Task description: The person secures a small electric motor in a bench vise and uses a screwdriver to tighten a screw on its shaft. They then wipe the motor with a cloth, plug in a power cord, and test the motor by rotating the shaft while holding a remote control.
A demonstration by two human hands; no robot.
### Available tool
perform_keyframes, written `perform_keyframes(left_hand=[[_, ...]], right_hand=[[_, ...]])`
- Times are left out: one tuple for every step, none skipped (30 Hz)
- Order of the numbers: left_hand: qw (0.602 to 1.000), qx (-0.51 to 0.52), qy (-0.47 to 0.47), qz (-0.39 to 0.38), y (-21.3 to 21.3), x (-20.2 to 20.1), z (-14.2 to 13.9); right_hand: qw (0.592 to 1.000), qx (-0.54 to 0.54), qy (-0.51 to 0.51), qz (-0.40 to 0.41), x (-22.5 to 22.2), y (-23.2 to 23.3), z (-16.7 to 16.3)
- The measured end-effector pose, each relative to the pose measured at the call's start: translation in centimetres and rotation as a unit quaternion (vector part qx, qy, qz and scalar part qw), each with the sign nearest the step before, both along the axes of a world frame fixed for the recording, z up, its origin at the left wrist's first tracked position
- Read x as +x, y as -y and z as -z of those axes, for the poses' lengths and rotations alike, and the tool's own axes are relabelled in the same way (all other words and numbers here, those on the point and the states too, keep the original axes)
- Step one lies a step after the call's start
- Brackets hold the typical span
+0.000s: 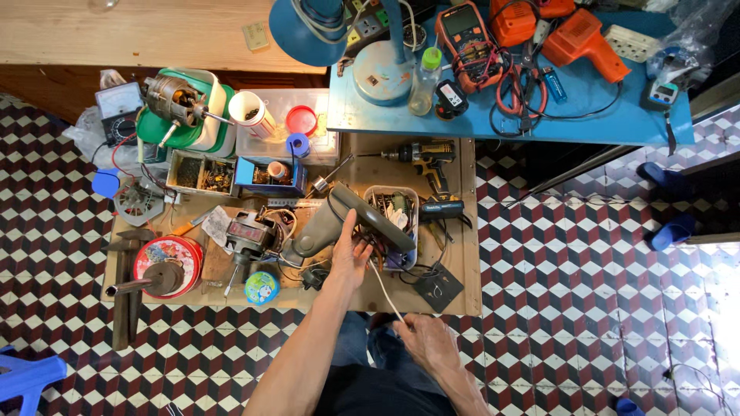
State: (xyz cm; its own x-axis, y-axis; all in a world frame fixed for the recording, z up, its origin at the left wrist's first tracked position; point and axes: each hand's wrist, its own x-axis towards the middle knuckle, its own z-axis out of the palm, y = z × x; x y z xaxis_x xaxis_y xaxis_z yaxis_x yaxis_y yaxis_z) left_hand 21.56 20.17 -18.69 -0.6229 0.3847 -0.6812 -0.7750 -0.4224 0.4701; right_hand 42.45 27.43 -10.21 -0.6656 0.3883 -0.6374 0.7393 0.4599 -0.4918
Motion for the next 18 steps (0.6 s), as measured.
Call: perform_keyframes(left_hand=[[1.0,-0.004,0.016,-0.013,-0.2,-0.2,0.0],[0.999,-0.007,0.032,-0.026,-0.5,-0.4,0.0],[0.998,-0.011,0.048,-0.04,-0.8,-0.5,-0.1],[0.999,-0.024,0.042,-0.005,-1.0,-0.4,-0.2],[0.998,-0.038,0.039,0.029,-1.1,-0.2,-0.3],[0.996,-0.053,0.038,0.064,-1.0,0.0,-0.4],[0.997,-0.032,0.064,0.04,-0.8,0.2,-0.6],[0.996,-0.009,0.088,0.014,-0.8,0.2,-0.7],[0.994,0.017,0.111,-0.014,-0.9,0.1,-0.7],[0.998,-0.019,0.068,0.002,-1.3,-0.1,-0.6],[0.998,-0.055,0.024,0.017,-2.0,-0.2,-0.5],[0.995,-0.094,-0.016,0.03,-2.5,-0.2,-0.4],[0.994,-0.101,-0.024,0.022,-3.0,-0.1,-0.1],[0.994,-0.106,-0.032,0.014,-3.7,-0.2,0.1],[0.993,-0.11,-0.041,0.006,-4.3,-0.3,0.1],[0.986,-0.158,-0.053,0.023,-4.6,-0.4,0.3],[0.976,-0.206,-0.064,0.041,-4.8,-0.5,0.5],[0.963,-0.253,-0.076,0.06,-4.9,-0.6,0.5]], right_hand=[[1.0,-0.003,-0.014,-0.004,-0.1,0.0,0.0],[1.0,-0.013,-0.005,0.011,-0.1,-0.2,0.0],[0.999,-0.024,0.005,0.025,-0.1,-0.5,0.0],[0.998,-0.036,0.017,0.041,-0.2,-0.8,0.1],[0.998,-0.043,0.024,0.047,-0.4,-1.2,0.4],[0.997,-0.05,0.034,0.054,-0.6,-1.8,0.7],[0.996,-0.056,0.044,0.062,-0.9,-2.2,1.2],[0.995,-0.058,0.068,0.051,-1.2,-2.5,1.8],[0.993,-0.059,0.091,0.038,-1.5,-2.8,2.4],[0.992,-0.059,0.111,0.023,-2.1,-3.1,3.2],[0.992,-0.052,0.112,0.001,-2.5,-3.3,3.9],[0.992,-0.047,0.115,-0.023,-2.8,-3.1,4.6],[0.991,-0.043,0.119,-0.045,-3.0,-2.9,5.2],[0.993,-0.035,0.101,-0.05,-3.2,-2.9,5.6],[0.995,-0.026,0.082,-0.055,-3.3,-2.8,5.9],[0.996,-0.018,0.064,-0.058,-3.5,-2.8,6.1],[0.994,-0.044,0.088,-0.04,-3.6,-2.8,6.2],[0.991,-0.069,0.111,-0.021,-3.7,-2.9,6.2]])
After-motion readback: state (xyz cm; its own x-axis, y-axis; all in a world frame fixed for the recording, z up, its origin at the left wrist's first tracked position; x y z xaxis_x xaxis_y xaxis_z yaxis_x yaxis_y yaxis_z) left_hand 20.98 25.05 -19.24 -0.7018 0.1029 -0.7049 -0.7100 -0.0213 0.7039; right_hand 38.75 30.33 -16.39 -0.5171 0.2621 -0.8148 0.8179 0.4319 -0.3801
